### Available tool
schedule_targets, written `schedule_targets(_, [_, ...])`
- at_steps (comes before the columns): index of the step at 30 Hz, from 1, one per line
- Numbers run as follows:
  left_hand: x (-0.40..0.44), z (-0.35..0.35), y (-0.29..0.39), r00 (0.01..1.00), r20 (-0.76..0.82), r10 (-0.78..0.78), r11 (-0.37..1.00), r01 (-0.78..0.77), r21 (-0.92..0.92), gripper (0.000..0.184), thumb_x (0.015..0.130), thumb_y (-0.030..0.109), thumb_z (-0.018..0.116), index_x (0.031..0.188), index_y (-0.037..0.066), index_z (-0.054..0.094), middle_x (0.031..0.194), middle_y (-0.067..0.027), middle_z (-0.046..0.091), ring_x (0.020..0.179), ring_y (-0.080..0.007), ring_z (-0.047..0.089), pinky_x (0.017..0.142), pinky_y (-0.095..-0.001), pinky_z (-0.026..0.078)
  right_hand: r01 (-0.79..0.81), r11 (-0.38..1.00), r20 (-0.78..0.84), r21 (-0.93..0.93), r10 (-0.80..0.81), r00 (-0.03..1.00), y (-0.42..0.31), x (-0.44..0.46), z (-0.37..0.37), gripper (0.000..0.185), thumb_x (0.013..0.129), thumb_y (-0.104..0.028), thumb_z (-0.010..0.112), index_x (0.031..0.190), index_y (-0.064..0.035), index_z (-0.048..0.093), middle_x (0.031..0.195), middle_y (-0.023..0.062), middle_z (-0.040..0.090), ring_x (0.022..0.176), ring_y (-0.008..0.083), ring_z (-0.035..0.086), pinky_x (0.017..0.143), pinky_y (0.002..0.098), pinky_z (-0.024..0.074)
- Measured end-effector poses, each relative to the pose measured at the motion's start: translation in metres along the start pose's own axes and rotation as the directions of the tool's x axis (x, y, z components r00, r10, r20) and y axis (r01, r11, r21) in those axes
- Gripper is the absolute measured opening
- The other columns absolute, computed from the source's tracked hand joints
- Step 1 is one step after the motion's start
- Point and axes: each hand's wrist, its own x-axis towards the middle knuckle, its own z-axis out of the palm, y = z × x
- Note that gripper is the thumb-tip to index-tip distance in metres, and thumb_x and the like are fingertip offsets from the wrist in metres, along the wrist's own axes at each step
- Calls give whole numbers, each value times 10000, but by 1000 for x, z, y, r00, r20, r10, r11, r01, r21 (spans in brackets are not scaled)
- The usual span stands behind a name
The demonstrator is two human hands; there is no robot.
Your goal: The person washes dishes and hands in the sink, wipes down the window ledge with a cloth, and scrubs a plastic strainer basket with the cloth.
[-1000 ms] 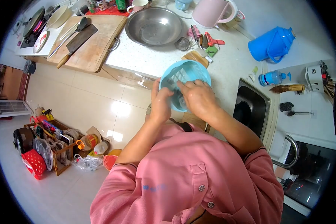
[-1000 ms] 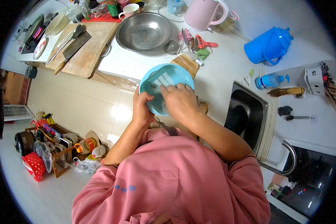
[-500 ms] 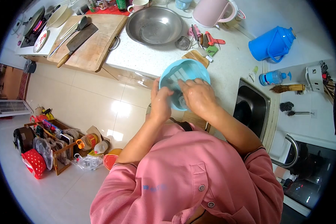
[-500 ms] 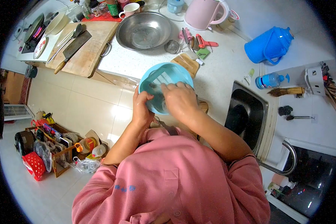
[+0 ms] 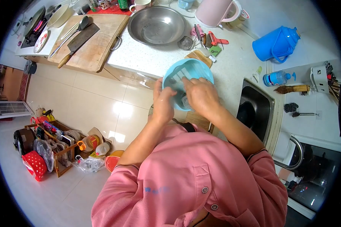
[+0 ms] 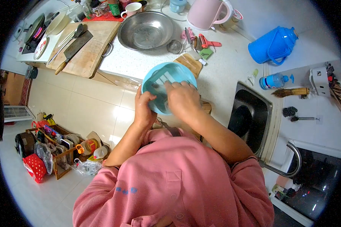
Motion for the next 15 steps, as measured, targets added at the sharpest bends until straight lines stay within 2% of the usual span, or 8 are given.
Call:
schedule_targets(1, [1, -1, -1, 1000, -2, 2, 1000, -2, 6, 456, 769, 76, 496, 1221, 16, 482, 973, -55, 537, 885, -143, 469, 823, -263, 396, -12, 1000, -7, 11, 12, 1000, 1, 1, 1, 262, 823, -122, 564, 1046, -31, 668, 864, 118, 670, 866, 314, 630, 803, 427, 492])
schedule_targets(4, [8, -9, -10, 999, -35, -3, 1000, 4, 20, 395, 783, 100, 493, 1170, 20, 506, 978, -58, 532, 881, -143, 465, 819, -264, 395, -58, 996, 153, 65, 47, 987, 3, 7, -6, 221, 808, -99, 581, 1013, -24, 617, 897, 153, 650, 896, 341, 615, 812, 441, 485])
schedule_targets(6, [15, -16, -18, 995, -100, -16, 1000, 18, 22, 347, 793, 118, 489, 1125, 22, 527, 976, -61, 529, 877, -143, 461, 814, -265, 393, -43, 951, -125, 306, 85, 989, -1, 14, -14, 226, 776, -68, 601, 992, -18, 560, 974, 181, 609, 932, 358, 589, 824, 442, 473])
schedule_targets(7, [17, -19, -18, 997, -77, -20, 1000, 20, -4, 332, 798, 130, 491, 1110, 23, 533, 974, -62, 528, 877, -146, 461, 809, -268, 393, -8, 909, -256, 418, 126, 959, -4, 16, -17, 239, 760, -52, 611, 982, -15, 531, 1012, 195, 589, 950, 366, 576, 831, 442, 466])
schedule_targets(9, [20, -24, -14, 999, -30, -26, 998, 24, -54, 305, 809, 155, 494, 1080, 23, 545, 969, -64, 527, 876, -150, 459, 801, -273, 393, 49, 878, -280, 476, 99, 955, -4, 14, -21, 297, 729, -31, 637, 987, -8, 490, 1082, 196, 535, 979, 380, 546, 844, 436, 453])
schedule_targets(10, [19, -22, -11, 999, -47, -8, 1000, 7, -23, 298, 814, 163, 499, 1072, 23, 548, 966, -64, 528, 875, -151, 458, 796, -277, 394, 78, 861, -295, 503, 87, 952, -4, 13, -24, 329, 713, -21, 649, 989, -4, 470, 1116, 197, 508, 993, 387, 531, 851, 433, 447])
schedule_targets(13, [16, -16, -6, 997, -69, 29, 999, -26, 47, 291, 829, 191, 515, 1064, 24, 553, 969, -65, 533, 880, -155, 463, 791, -286, 399, 103, 831, -314, 546, 88, 945, -4, 13, -28, 314, 701, 1, 640, 959, -9, 462, 1099, 173, 474, 978, 393, 514, 856, 426, 438])
schedule_targets(15, [13, -12, -6, 998, -44, 34, 997, -31, 75, 304, 841, 211, 528, 1078, 23, 553, 986, -69, 542, 897, -156, 472, 799, -290, 403, 200, 871, -398, 448, -5, 917, -5, 20, -33, 310, 700, 12, 632, 970, -16, 482, 1086, 166, 486, 971, 402, 518, 863, 427, 442])
